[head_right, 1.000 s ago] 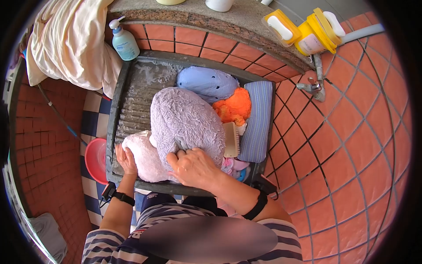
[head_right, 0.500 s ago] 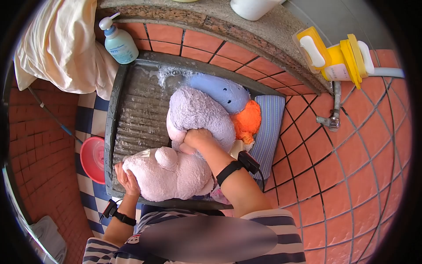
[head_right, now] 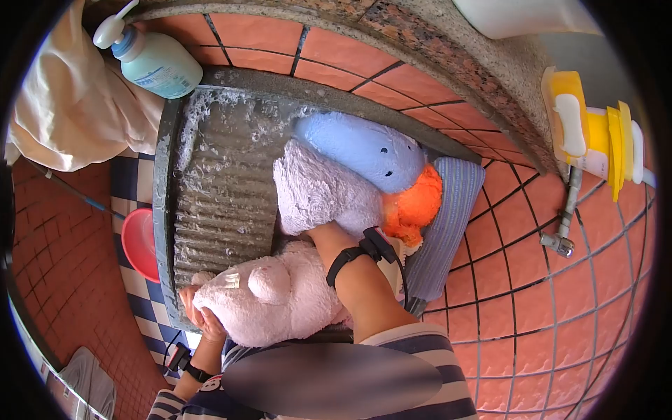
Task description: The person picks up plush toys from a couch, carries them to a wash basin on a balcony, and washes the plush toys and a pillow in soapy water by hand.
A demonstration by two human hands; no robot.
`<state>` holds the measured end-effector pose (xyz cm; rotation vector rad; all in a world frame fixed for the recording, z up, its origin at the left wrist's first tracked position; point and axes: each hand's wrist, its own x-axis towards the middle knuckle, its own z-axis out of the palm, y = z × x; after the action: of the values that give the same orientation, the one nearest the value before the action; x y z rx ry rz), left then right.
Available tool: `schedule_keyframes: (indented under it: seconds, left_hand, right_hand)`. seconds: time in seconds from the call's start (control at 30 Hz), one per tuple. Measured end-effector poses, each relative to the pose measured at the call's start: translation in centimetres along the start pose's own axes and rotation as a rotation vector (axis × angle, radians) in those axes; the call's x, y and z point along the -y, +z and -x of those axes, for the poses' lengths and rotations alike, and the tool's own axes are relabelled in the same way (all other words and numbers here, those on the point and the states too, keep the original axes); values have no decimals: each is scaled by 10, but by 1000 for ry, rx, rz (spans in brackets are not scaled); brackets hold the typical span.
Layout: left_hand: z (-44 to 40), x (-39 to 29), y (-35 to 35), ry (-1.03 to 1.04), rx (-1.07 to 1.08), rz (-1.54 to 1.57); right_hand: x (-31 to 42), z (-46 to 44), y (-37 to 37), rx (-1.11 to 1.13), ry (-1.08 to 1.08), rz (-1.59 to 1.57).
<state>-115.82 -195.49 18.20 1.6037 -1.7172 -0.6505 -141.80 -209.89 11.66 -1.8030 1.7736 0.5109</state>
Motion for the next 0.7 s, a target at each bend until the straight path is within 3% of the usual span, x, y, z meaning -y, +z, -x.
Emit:
schedule_keyframes:
  seconds: [0.33,0.47,0.53,0.6,0.67,0.7]
  left_hand:
    - [5,5,4,63,-98,9]
    - [5,4,5,87,-148,10]
    - [4,3,4,98,-154,9]
    - [4,4,5,104,-159,-1]
    - [6,6,6,103,-170,-12]
    - [5,6,4,116,-167,-13]
  right_hand:
    - [-5,9,12,-20,-44,19]
    - [-24,59,5,316,-182,20]
    - [-26,85,-38,375,-214,33]
    - [-30,105,-78,210,-392,-197]
    - [-41,99,-97,127,-156,-798]
    - [-34,97,-115,-244,-137,-774]
